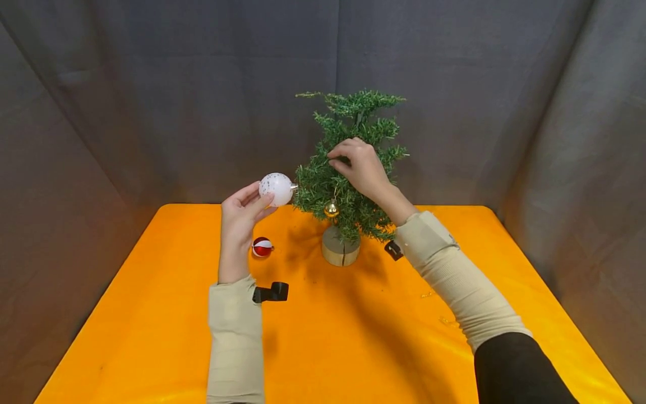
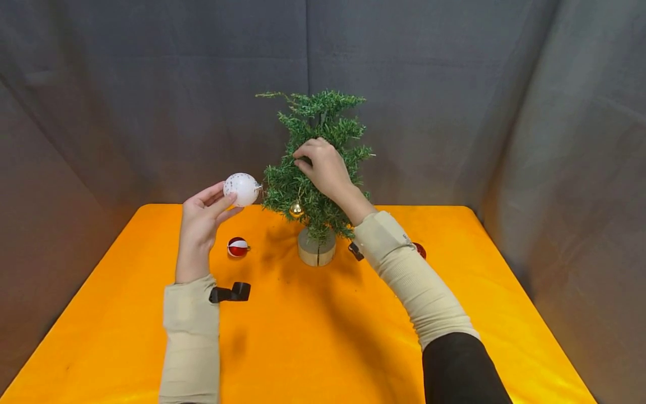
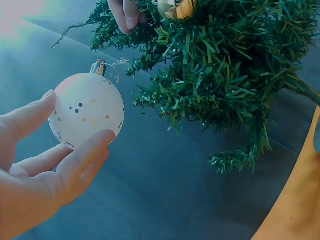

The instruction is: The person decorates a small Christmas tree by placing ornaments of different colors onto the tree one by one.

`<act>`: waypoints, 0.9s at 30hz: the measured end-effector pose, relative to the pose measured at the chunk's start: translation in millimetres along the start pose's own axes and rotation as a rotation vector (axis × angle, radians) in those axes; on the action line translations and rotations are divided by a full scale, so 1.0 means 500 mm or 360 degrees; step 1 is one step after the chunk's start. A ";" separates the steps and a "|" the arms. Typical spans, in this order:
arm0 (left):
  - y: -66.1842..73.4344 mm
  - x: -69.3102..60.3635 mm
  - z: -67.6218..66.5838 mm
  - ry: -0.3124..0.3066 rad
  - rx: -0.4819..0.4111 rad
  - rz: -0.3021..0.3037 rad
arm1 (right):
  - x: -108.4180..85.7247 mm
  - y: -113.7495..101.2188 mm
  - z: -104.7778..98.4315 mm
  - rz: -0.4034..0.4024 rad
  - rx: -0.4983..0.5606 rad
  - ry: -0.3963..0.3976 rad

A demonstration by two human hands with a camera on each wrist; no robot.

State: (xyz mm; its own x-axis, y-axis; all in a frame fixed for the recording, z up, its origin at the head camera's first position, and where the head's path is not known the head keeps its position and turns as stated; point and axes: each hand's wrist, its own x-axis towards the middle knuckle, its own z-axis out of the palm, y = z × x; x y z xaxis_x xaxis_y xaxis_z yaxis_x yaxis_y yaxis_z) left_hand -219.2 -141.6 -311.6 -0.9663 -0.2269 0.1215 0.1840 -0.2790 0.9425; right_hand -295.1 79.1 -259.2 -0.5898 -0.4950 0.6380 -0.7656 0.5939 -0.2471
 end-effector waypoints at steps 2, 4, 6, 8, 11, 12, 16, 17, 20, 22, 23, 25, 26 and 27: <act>0.000 0.005 0.003 -0.0006 -0.0003 0.0011 | 0.001 -0.001 0.000 0.0002 0.0007 0.0002; 0.002 0.008 0.007 -0.0019 -0.0018 0.0019 | 0.002 -0.001 0.000 -0.0004 0.0016 0.0017; 0.005 0.010 0.011 -0.0035 -0.0035 0.0028 | 0.002 0.000 0.002 -0.0017 0.0040 0.0058; 0.007 0.012 0.017 -0.0051 -0.0058 0.0041 | 0.003 0.002 0.005 -0.0033 0.0078 0.0126; 0.009 0.015 0.025 -0.0057 -0.0097 0.0054 | 0.002 0.007 0.009 -0.0073 0.0145 0.0248; 0.009 0.017 0.027 -0.0055 -0.0109 0.0053 | 0.002 0.009 0.011 -0.0089 0.0165 0.0282; 0.008 0.023 0.034 -0.0052 -0.0167 0.0040 | 0.004 0.012 0.014 -0.0143 0.0225 0.0326; 0.008 0.025 0.036 -0.0057 -0.0176 0.0045 | 0.005 0.011 0.015 -0.0154 0.0237 0.0327; 0.007 0.028 0.045 -0.0078 -0.0212 0.0079 | 0.007 0.009 0.016 -0.0158 0.0272 0.0311; 0.006 0.031 0.052 -0.0089 -0.0241 0.0110 | 0.007 0.008 0.017 -0.0150 0.0288 0.0302; 0.006 0.032 0.056 -0.0087 -0.0253 0.0126 | 0.008 0.008 0.018 -0.0144 0.0292 0.0296; 0.006 0.036 0.063 -0.0085 -0.0294 0.0144 | 0.009 0.007 0.018 -0.0121 0.0297 0.0276; 0.006 0.037 0.066 -0.0083 -0.0316 0.0152 | 0.009 0.007 0.018 -0.0113 0.0300 0.0266; 0.007 0.038 0.069 -0.0075 -0.0331 0.0159 | 0.010 0.006 0.018 -0.0109 0.0303 0.0254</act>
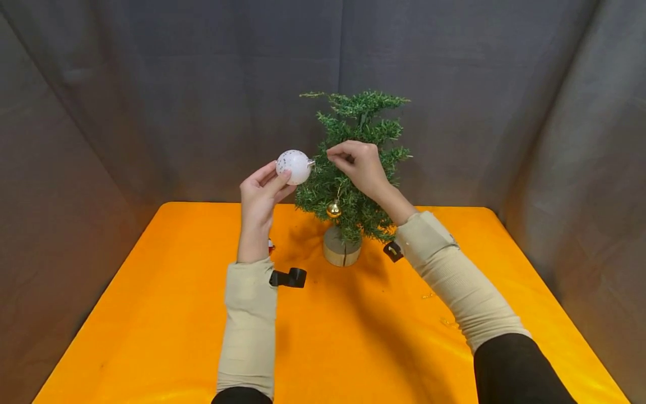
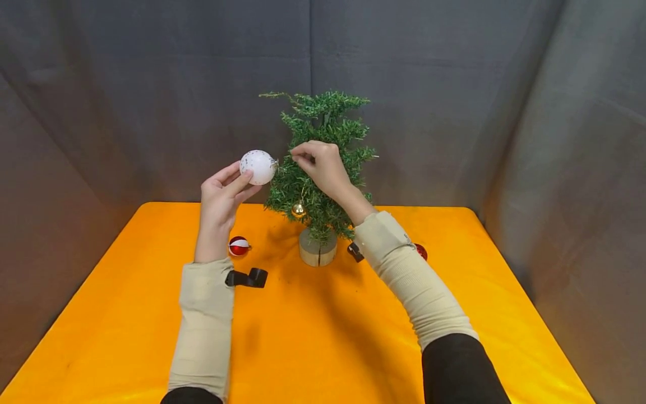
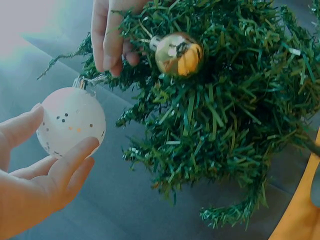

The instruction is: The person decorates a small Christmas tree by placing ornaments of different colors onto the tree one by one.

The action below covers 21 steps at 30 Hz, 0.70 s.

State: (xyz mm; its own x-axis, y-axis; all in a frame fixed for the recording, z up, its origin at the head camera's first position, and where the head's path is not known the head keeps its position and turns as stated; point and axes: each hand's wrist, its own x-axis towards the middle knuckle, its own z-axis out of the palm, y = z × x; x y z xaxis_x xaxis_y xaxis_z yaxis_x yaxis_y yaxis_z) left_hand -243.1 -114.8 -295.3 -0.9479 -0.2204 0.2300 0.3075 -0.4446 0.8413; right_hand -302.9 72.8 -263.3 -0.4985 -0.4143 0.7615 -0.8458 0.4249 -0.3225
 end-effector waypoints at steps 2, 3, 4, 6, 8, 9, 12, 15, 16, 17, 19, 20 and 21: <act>-0.001 0.001 0.007 0.0017 -0.0025 0.0005 | 0.000 -0.001 -0.002 0.0019 0.0015 -0.0030; -0.001 0.001 0.010 0.0029 -0.0035 0.0006 | 0.000 -0.002 -0.003 0.0029 0.0028 -0.0052; -0.002 0.001 0.013 0.0043 -0.0045 0.0010 | 0.000 -0.003 -0.004 0.0036 0.0038 -0.0074; -0.004 0.001 0.018 0.0067 -0.0067 0.0006 | 0.000 -0.003 -0.005 0.0049 0.0062 -0.0119; -0.005 0.001 0.021 0.0079 -0.0084 0.0001 | 0.002 -0.004 -0.005 0.0073 0.0083 -0.0159; -0.006 0.001 0.023 0.0082 -0.0092 0.0001 | 0.002 -0.004 -0.005 0.0080 0.0097 -0.0175; -0.009 0.001 0.028 0.0083 -0.0111 -0.0007 | 0.003 -0.003 -0.003 0.0095 0.0140 -0.0208; -0.013 0.001 0.032 0.0104 -0.0145 -0.0030 | 0.003 -0.004 -0.001 0.0094 0.0176 -0.0234; -0.014 0.001 0.033 0.0111 -0.0156 -0.0040 | 0.003 -0.004 0.000 0.0096 0.0178 -0.0238; -0.016 0.001 0.033 0.0116 -0.0164 -0.0049 | 0.003 -0.005 0.000 0.0099 0.0176 -0.0241; -0.019 0.001 0.035 0.0121 -0.0175 -0.0065 | 0.003 -0.005 0.002 0.0102 0.0174 -0.0240; -0.020 0.001 0.036 0.0121 -0.0179 -0.0070 | 0.003 -0.005 0.002 0.0103 0.0173 -0.0238; -0.021 0.001 0.037 0.0122 -0.0184 -0.0075 | 0.003 -0.004 0.003 0.0105 0.0172 -0.0236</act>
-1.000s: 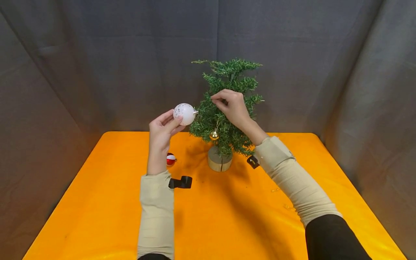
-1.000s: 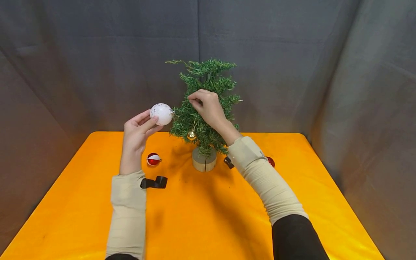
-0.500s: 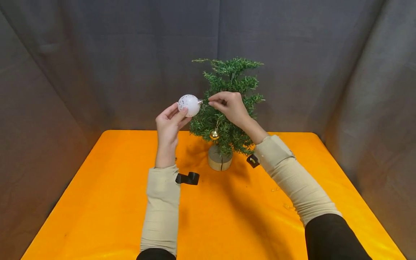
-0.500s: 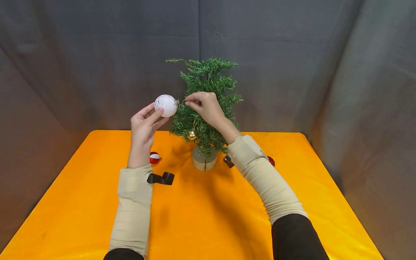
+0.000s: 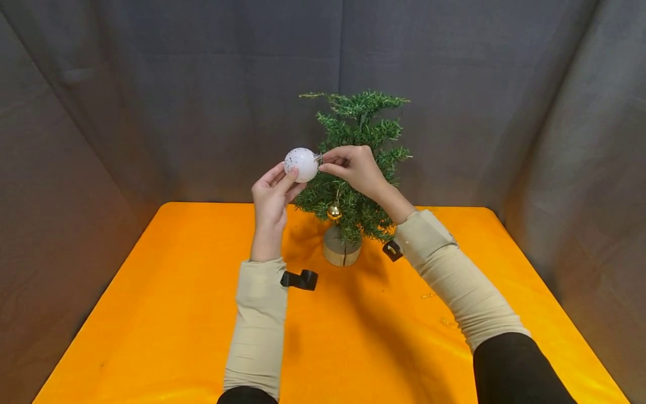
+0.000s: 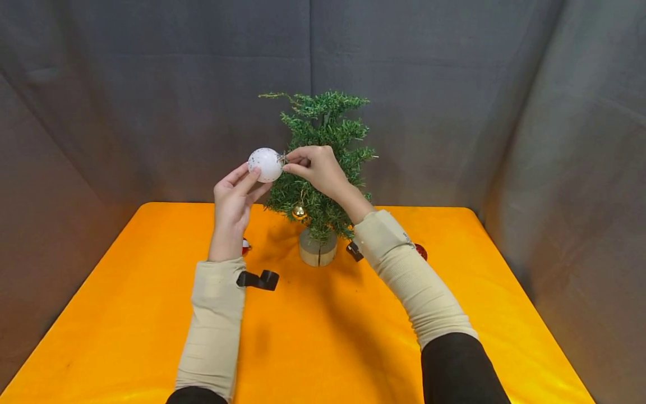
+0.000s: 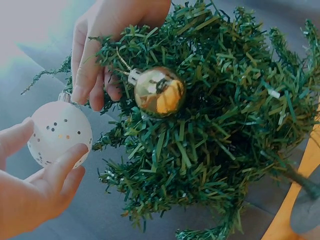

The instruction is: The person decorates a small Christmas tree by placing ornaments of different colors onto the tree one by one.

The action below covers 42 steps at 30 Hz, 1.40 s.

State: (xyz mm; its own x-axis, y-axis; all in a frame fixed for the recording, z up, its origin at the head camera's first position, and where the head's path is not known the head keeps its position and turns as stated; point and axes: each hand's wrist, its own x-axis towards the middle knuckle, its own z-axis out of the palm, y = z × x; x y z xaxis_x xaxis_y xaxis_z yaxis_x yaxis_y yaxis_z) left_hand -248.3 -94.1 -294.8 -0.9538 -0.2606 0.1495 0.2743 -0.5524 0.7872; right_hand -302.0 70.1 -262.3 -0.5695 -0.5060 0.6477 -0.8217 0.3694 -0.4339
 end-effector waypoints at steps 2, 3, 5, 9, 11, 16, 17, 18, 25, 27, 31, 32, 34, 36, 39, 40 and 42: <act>-0.003 -0.001 0.001 0.0001 -0.0013 -0.0007 | -0.001 0.002 0.001 0.0003 0.0017 -0.0005; -0.003 -0.001 0.002 0.0003 -0.0019 -0.0009 | -0.001 0.003 0.002 0.0001 0.0027 -0.0008; -0.005 -0.002 0.003 0.0006 -0.0030 -0.0009 | -0.002 0.004 0.003 0.0000 0.0046 -0.0017; -0.005 -0.004 0.006 0.0004 -0.0018 0.0005 | -0.002 0.005 0.003 -0.0027 0.0031 -0.0012; -0.005 -0.005 0.006 0.0002 -0.0011 0.0014 | -0.002 0.006 0.003 -0.0038 0.0006 -0.0008; -0.002 -0.011 -0.002 0.0012 0.0037 0.0036 | -0.003 0.006 0.002 -0.0025 -0.0014 -0.0025; -0.001 -0.012 -0.004 0.0012 0.0056 0.0036 | -0.003 0.006 0.001 -0.0018 -0.0011 -0.0028; 0.000 -0.013 -0.006 0.0011 0.0071 0.0037 | -0.004 0.007 0.001 -0.0014 -0.0010 -0.0029; 0.002 -0.019 -0.014 0.0041 0.0180 0.0009 | -0.004 0.007 -0.001 -0.0020 0.0013 -0.0019; 0.001 -0.019 -0.016 0.0049 0.0236 0.0001 | -0.003 0.007 -0.003 0.0002 0.0061 -0.0016; 0.000 -0.022 -0.022 0.0011 0.0359 -0.0043 | -0.003 0.007 -0.008 0.0101 0.0260 -0.0006; 0.000 -0.022 -0.024 -0.0008 0.0390 -0.0061 | -0.003 -0.001 -0.011 0.0137 0.0308 -0.0006; 0.000 -0.024 -0.028 -0.0038 0.0457 -0.0095 | -0.003 -0.020 -0.019 0.0176 0.0385 -0.0008; -0.001 -0.025 -0.033 -0.0065 0.0507 -0.0124 | -0.003 -0.039 -0.025 0.0203 0.0429 -0.0015; -0.002 -0.025 -0.037 -0.0086 0.0572 -0.0171 | -0.003 -0.060 -0.031 0.0215 0.0495 -0.0026; -0.003 -0.024 -0.039 -0.0090 0.0594 -0.0189 | -0.003 -0.060 -0.032 0.0223 0.0516 -0.0028; -0.005 -0.023 -0.040 -0.0093 0.0626 -0.0222 | -0.004 -0.061 -0.032 0.0242 0.0553 -0.0033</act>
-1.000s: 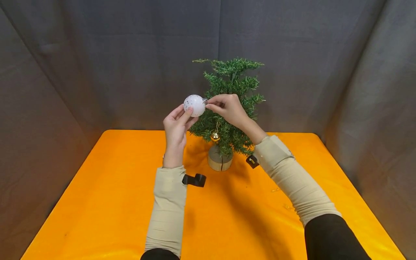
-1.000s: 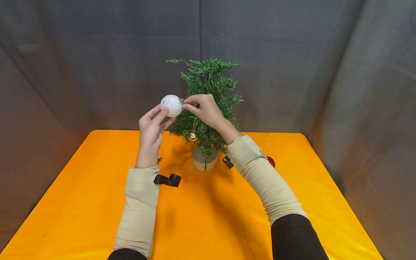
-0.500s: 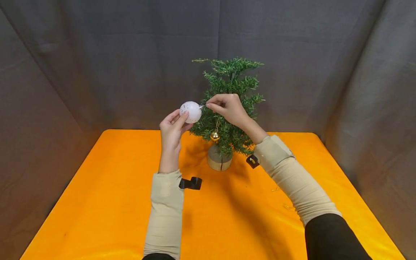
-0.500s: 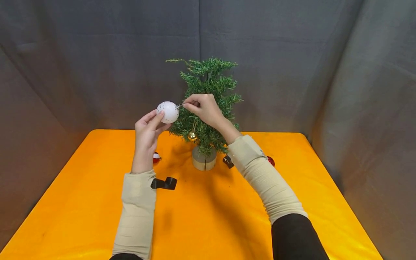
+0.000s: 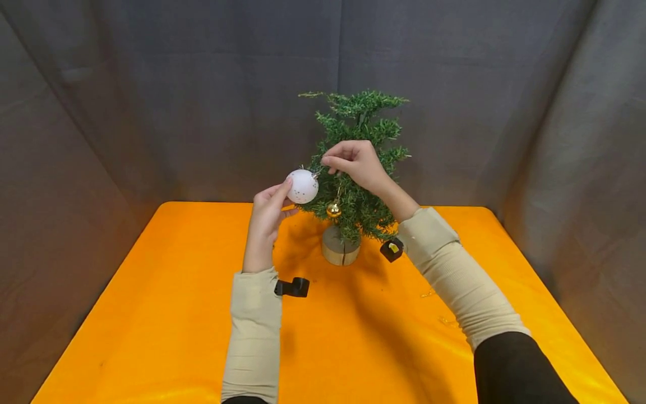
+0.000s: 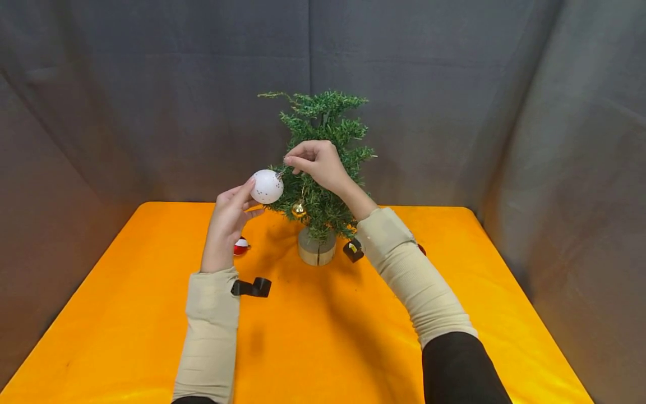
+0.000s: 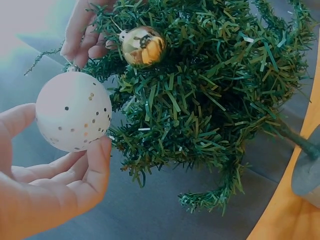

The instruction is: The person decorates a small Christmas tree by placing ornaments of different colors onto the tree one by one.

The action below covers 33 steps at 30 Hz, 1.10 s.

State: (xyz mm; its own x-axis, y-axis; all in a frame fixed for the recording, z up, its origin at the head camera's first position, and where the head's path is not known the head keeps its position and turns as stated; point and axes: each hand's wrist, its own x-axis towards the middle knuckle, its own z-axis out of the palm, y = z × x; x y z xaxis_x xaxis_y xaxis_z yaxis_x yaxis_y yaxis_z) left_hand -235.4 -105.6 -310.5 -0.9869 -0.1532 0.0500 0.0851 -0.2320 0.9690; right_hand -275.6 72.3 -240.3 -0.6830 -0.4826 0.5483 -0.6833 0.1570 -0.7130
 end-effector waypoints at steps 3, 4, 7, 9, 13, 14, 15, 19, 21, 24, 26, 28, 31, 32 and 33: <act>-0.001 0.002 -0.001 -0.0006 0.0028 -0.0036 | 0.001 0.001 0.001 0.0030 0.0018 -0.0015; -0.002 0.002 -0.002 -0.0010 0.0042 -0.0044 | 0.001 0.001 0.002 0.0040 0.0022 -0.0020; -0.003 0.003 -0.004 -0.0009 0.0108 -0.0050 | 0.000 0.000 0.005 0.0055 0.0027 -0.0044; -0.002 0.004 -0.007 0.0009 0.0183 -0.0034 | 0.000 -0.003 0.007 0.0069 0.0029 -0.0052; 0.004 0.007 -0.008 0.0070 0.0338 0.0073 | 0.002 -0.003 0.008 0.0102 0.0019 -0.0054; 0.008 0.007 -0.007 0.0079 0.0374 0.0116 | 0.003 -0.002 0.008 0.0114 0.0016 -0.0054; 0.012 0.007 -0.005 0.0087 0.0410 0.0163 | 0.005 0.005 0.008 0.0124 0.0012 -0.0051; 0.031 0.007 0.006 0.0087 0.0579 0.0352 | 0.011 0.034 0.005 0.0157 -0.0004 -0.0032; 0.040 0.008 0.013 0.0067 0.0662 0.0407 | 0.014 0.049 0.003 0.0180 -0.0009 -0.0016; 0.049 0.014 0.020 0.0023 0.0738 0.0417 | 0.015 0.057 0.003 0.0220 -0.0003 0.0001; 0.053 0.020 0.022 -0.0014 0.0748 0.0396 | 0.016 0.059 0.003 0.0242 0.0012 0.0005; 0.057 0.026 0.024 -0.0063 0.0721 0.0364 | 0.016 0.060 0.004 0.0261 0.0037 0.0006; 0.060 0.037 0.025 -0.0149 0.0649 0.0312 | 0.017 0.059 0.004 0.0300 0.0083 0.0005; 0.060 0.041 0.025 -0.0183 0.0624 0.0298 | 0.018 0.059 0.004 0.0319 0.0104 0.0005; 0.060 0.044 0.025 -0.0216 0.0594 0.0281 | 0.018 0.059 0.005 0.0338 0.0126 0.0006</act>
State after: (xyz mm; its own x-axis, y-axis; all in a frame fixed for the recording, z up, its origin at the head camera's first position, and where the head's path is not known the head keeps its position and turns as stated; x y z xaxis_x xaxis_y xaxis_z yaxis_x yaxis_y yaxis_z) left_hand -256.5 -104.2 -277.2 -0.9728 -0.0258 0.2300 0.2235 0.1533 0.9626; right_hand -301.4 70.7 -257.6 -0.8104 -0.4427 0.3838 -0.5018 0.1862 -0.8447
